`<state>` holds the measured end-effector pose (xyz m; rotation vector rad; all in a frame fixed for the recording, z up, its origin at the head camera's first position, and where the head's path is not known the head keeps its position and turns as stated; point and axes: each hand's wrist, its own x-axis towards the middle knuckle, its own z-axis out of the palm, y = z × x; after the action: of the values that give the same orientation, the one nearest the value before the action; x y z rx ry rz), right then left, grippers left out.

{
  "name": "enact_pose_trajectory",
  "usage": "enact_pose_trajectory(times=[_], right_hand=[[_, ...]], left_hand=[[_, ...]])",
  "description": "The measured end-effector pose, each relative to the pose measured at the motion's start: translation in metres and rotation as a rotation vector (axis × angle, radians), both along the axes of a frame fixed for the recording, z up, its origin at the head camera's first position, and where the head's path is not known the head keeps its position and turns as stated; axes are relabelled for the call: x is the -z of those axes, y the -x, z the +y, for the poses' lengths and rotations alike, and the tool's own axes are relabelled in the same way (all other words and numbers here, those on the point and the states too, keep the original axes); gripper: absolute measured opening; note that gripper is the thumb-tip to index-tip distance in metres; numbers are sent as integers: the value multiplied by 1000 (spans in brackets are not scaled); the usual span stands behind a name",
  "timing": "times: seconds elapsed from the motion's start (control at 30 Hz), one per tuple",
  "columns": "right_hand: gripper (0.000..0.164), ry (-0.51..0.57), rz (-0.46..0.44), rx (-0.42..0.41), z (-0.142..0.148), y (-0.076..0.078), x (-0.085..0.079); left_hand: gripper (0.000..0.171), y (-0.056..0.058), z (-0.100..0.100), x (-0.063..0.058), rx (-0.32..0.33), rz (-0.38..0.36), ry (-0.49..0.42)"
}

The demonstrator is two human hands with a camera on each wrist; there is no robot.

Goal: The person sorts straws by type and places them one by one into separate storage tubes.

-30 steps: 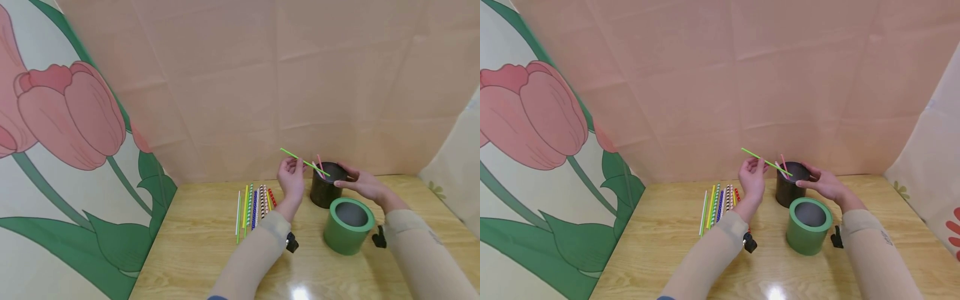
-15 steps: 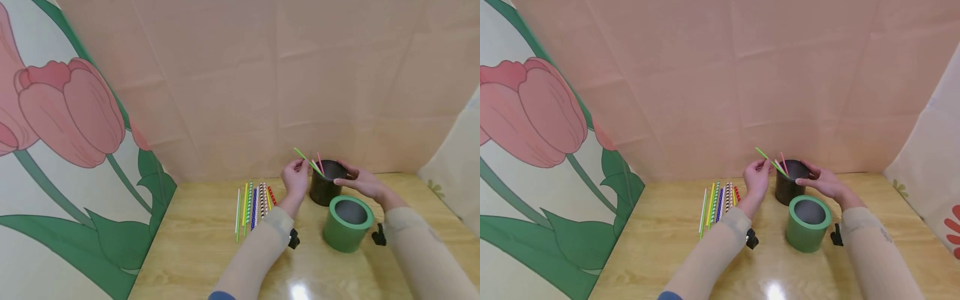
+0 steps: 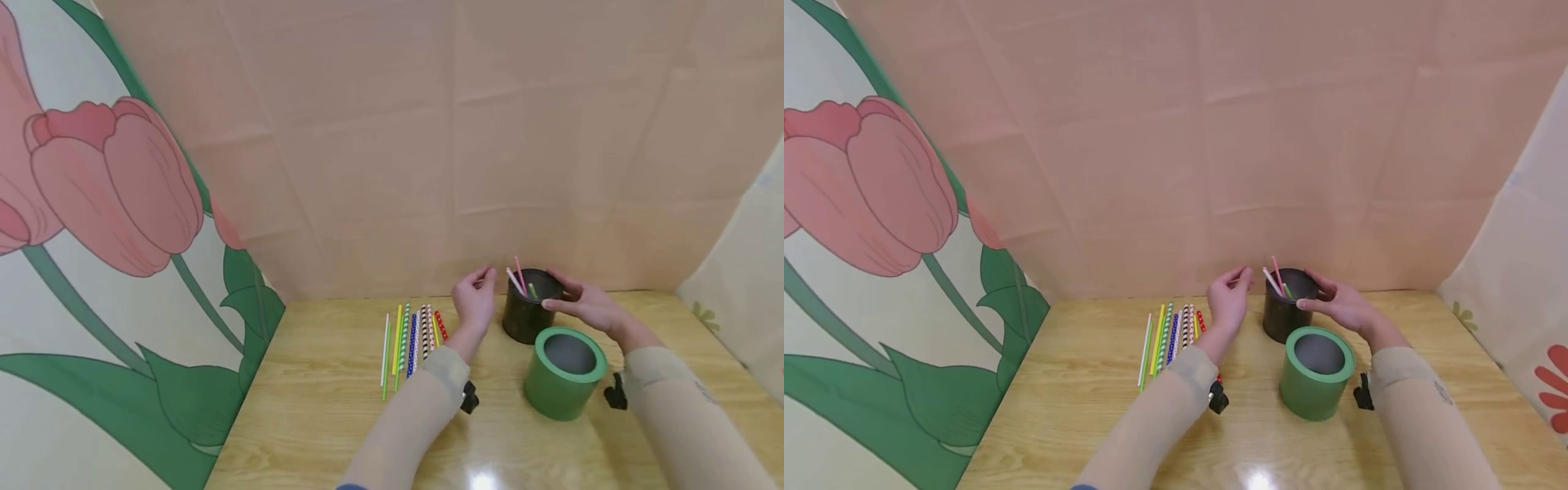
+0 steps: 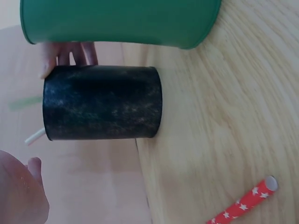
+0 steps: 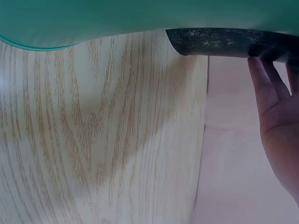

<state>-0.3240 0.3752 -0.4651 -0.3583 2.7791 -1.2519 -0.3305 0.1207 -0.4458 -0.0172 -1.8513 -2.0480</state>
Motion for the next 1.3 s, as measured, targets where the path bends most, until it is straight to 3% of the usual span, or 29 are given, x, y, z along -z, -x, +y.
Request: enact_pose_trajectory(times=[0.33,0.63,0.83,1.1,1.3], right_hand=[[90,17,-6,-3,10,-1,-4],[90,12,-6,-4,11,1,-4],[91,35,-15,-22,4,2,-5],[92,5,-24,-29,4,4,-8],[93,-12,-25,-23,6,6,-9]], left_hand=[[10,0,-8,10,11,28,-8],[14,4,-33,23,28,-2,4],[13,6,-80,35,74,-42,26],[19,16,-161,51,1,-179,30],[19,18,-210,64,-26,-245,62]])
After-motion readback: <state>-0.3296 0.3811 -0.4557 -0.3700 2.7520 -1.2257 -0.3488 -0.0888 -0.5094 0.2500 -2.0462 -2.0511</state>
